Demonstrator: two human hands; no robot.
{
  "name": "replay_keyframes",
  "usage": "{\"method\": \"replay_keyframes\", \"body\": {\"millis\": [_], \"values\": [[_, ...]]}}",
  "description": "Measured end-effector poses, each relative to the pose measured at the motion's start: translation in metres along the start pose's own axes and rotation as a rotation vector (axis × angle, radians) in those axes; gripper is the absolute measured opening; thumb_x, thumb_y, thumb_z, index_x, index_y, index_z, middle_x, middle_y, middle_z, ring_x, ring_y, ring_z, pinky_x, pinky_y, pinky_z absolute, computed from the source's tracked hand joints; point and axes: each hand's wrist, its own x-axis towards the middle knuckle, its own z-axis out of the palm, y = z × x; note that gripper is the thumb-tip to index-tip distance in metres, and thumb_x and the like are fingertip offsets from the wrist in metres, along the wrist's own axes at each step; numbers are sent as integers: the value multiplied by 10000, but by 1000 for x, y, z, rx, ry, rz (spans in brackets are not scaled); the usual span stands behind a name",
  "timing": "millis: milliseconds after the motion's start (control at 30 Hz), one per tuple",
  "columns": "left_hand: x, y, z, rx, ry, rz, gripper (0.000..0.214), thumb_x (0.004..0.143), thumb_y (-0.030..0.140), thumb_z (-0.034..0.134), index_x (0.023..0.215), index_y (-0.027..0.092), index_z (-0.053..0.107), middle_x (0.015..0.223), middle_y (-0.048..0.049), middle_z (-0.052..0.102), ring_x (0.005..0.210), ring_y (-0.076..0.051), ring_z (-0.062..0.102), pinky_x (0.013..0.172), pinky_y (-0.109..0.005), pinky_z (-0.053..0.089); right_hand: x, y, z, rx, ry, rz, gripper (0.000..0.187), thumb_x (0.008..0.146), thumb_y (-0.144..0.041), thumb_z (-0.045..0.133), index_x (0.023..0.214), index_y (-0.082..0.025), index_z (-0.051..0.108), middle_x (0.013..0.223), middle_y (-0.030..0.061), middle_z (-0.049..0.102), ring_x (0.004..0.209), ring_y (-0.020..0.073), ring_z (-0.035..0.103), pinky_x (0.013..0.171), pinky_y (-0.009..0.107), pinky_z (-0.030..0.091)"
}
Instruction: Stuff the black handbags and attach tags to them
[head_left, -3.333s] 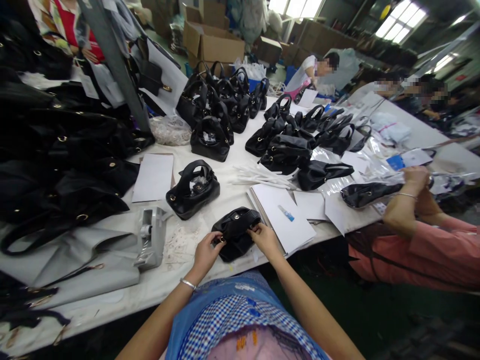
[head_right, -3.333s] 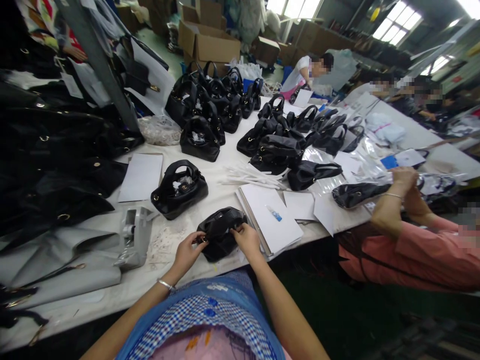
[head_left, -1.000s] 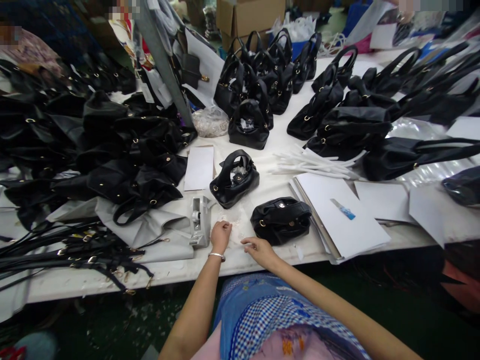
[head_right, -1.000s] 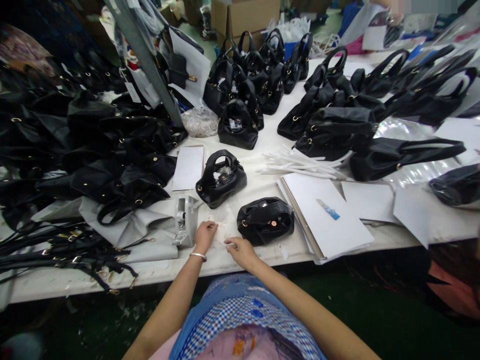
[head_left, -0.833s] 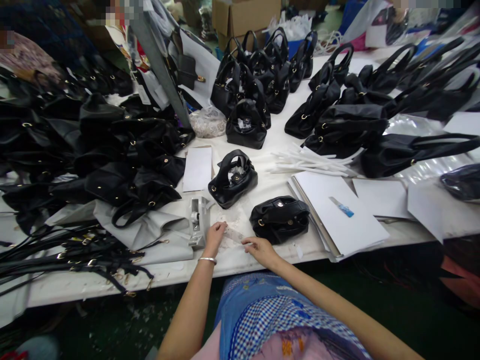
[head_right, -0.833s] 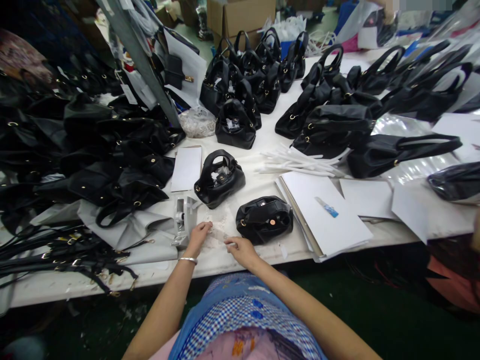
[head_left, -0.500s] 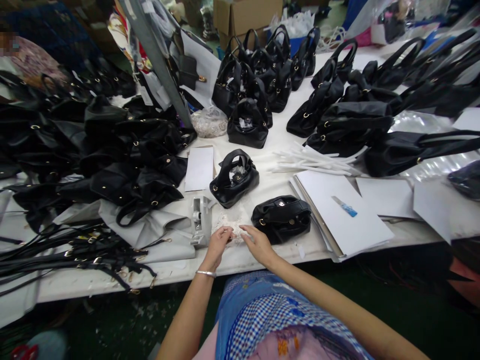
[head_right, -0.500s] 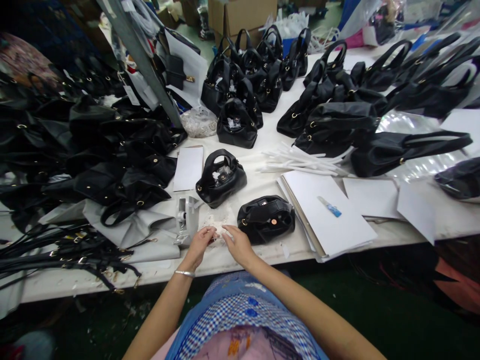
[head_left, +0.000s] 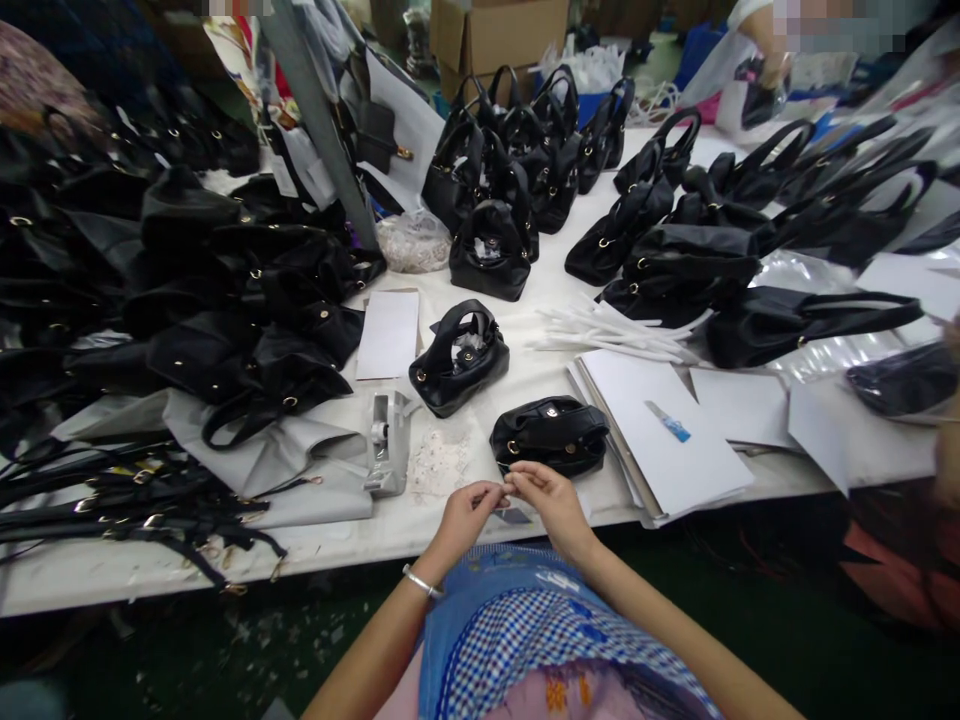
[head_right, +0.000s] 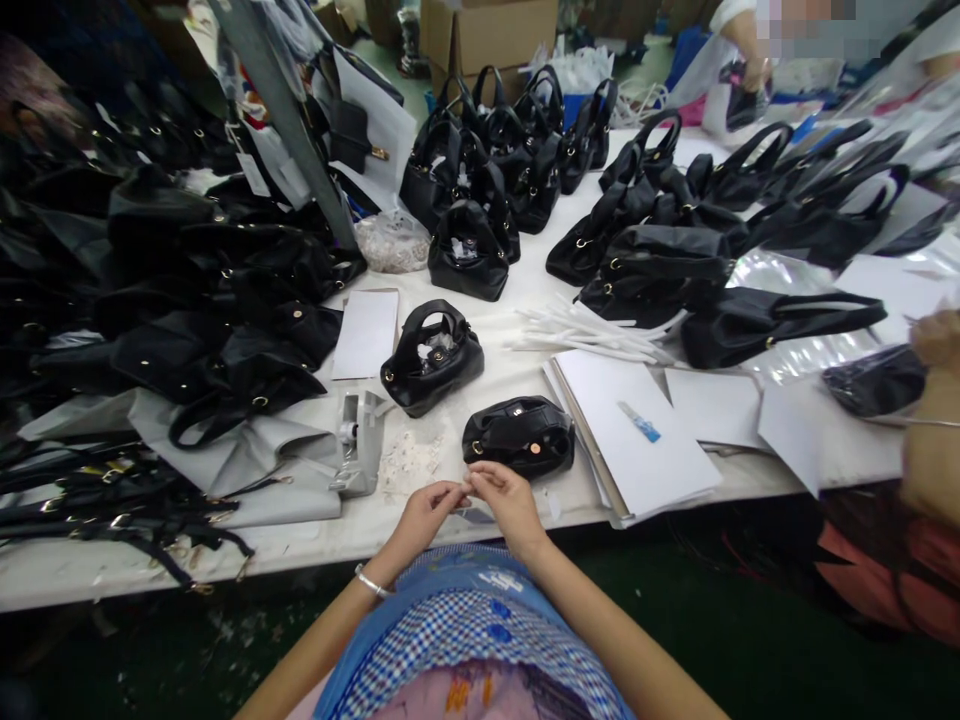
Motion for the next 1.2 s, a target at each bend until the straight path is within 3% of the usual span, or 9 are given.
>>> {"method": "replay_keyframes", "body": {"millis": [100,233,300,400,500,667,867,1033,1200], "values": [[20,2,1,-50,115,9,314,885,403,524,1034,161,658,974,-87,709,793,-190,685,685,-293,544,-13,-12,-9,-53,10,-62,299,778,-410,710,978,-201,636,886,40,711,724,145,654,732,291,530],[47,11,10,133,233,185,262,829,237,597,1078,190,662,991,-74,671,834,-176,662,759,-303,534,-20,-20,-17,-203,55,-133,279,804,-418,680,956,-192,620,902,62,710,682,140,628,567,231,494],[55,15,14,202,246,237,257,794,171,616,1040,193,685,975,-71,654,847,-174,651,791,-309,526,-20,-22,-18,-275,80,-175,262,820,-401,666,970,-190,626,927,72,714,742,156,645,605,237,501],[58,17,17,187,239,258,234,794,147,600,1000,195,702,980,-74,655,856,-175,648,808,-315,522,-18,-25,-17,-339,111,-243,234,832,-374,654,974,-188,643,964,81,718,902,194,664,800,294,517],[57,17,16,77,228,203,203,791,156,606,964,182,709,998,-84,684,872,-184,656,818,-320,521,-17,-28,-14,-365,136,-276,223,839,-371,641,964,-188,652,961,82,720,932,208,670,850,319,513],[52,20,16,-202,151,-6,185,811,186,574,940,152,702,901,-87,720,828,-186,670,702,-276,533,-19,-28,-15,-500,145,-278,232,858,-385,609,971,-187,656,936,77,717,875,203,674,787,302,527],[50,18,18,-382,125,-54,164,796,175,584,921,145,687,935,-87,698,880,-181,663,734,-267,533,-19,-28,-18,-717,205,-301,244,870,-394,578,962,-185,664,859,61,711,741,179,658,695,272,516],[51,11,17,-211,127,82,200,763,165,637,958,164,682,936,-69,693,834,-163,646,776,-280,512,-8,-21,-16,-736,187,-282,258,872,-403,557,955,-187,671,812,46,705,611,141,607,570,234,477],[53,12,19,91,255,248,113,750,147,651,839,186,707,928,-56,662,831,-172,629,749,-279,510,6,-17,-6,-674,143,-231,335,840,-475,556,950,-183,679,755,44,697,514,132,564,479,230,454]]}}
